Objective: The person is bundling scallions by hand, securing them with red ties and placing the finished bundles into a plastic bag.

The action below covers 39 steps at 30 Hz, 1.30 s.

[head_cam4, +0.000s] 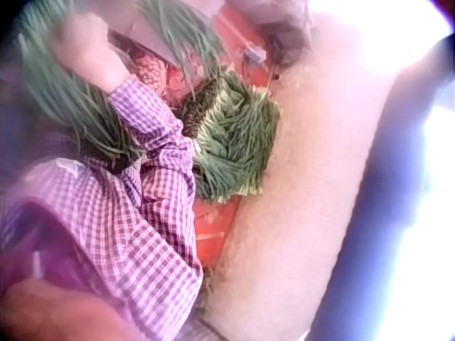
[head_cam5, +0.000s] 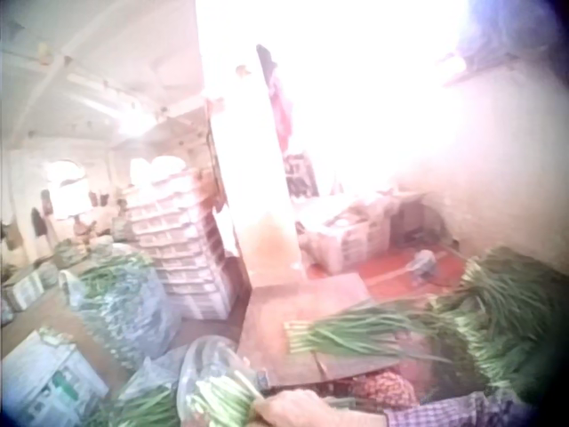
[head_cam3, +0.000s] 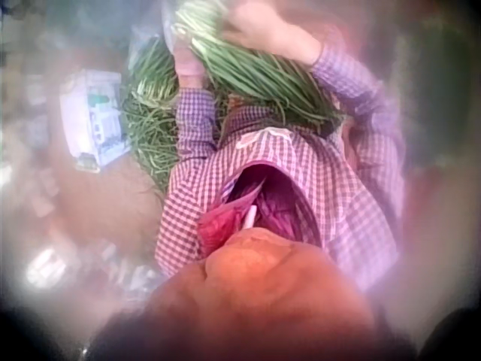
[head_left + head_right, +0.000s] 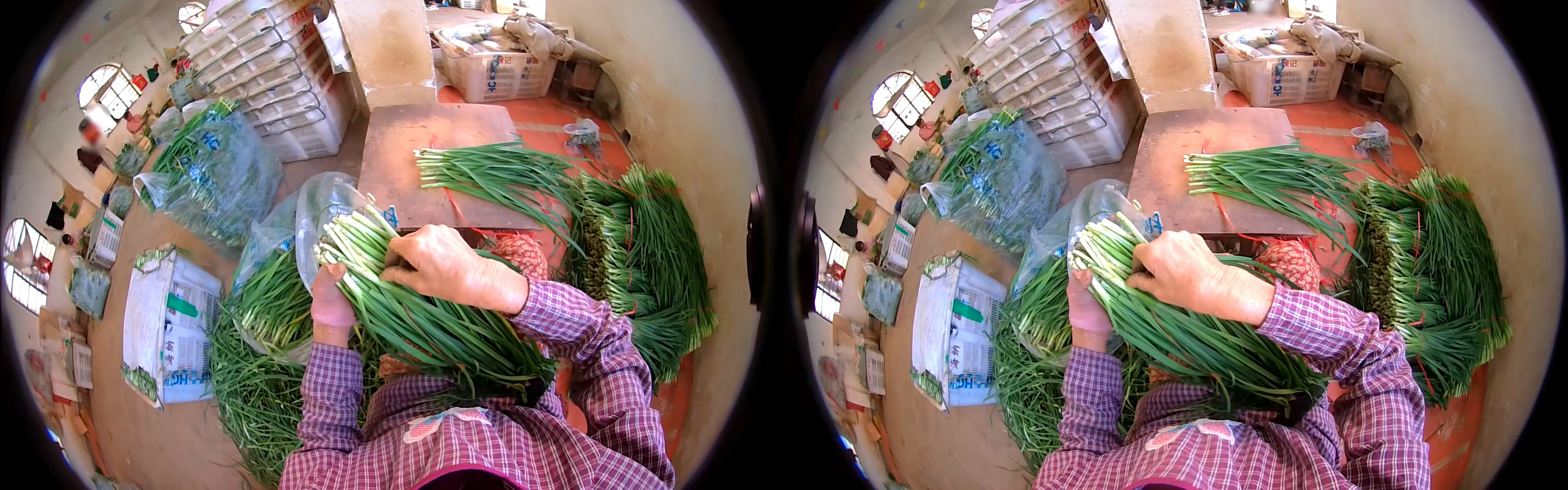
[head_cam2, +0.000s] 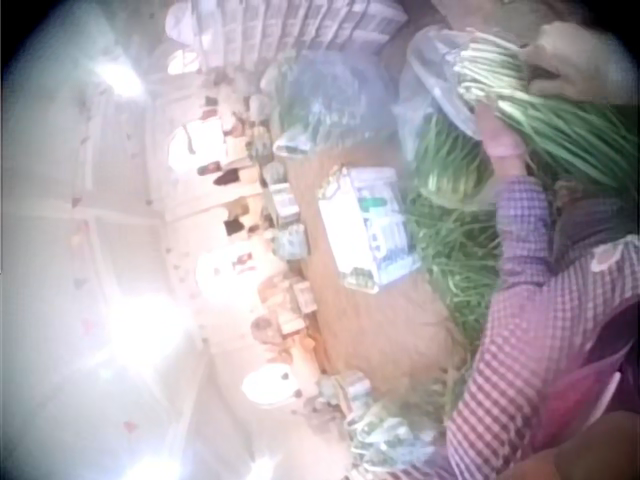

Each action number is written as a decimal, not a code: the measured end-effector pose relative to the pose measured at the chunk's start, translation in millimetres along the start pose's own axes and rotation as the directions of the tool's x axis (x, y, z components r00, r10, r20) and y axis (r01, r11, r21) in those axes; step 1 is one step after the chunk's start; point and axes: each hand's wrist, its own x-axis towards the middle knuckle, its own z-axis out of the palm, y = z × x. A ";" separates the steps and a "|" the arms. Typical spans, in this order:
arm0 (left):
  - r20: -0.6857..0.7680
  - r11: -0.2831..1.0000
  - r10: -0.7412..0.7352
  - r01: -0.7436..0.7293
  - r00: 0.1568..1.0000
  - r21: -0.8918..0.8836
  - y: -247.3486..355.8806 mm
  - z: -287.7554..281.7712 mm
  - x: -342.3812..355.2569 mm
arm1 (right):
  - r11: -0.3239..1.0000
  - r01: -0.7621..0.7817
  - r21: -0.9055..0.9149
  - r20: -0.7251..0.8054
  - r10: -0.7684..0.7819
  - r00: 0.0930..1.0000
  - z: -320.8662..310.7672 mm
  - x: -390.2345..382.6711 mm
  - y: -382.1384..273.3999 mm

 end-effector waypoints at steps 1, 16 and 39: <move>0.010 1.000 -0.004 0.004 1.000 -0.002 0.9 0.5 -0.6 | 1.000 -0.024 -0.014 0.000 0.024 1.000 1.1 -0.4 -3.9; -0.024 0.994 -0.009 0.011 1.000 0.107 0.5 1.9 -1.2 | 0.827 -0.128 0.548 0.136 0.063 0.989 -13.7 9.9 13.4; -0.292 0.970 0.160 -0.094 0.943 0.226 -27.4 -16.9 -2.4 | 0.673 0.723 0.158 0.194 -0.739 0.646 -34.7 102.5 -159.7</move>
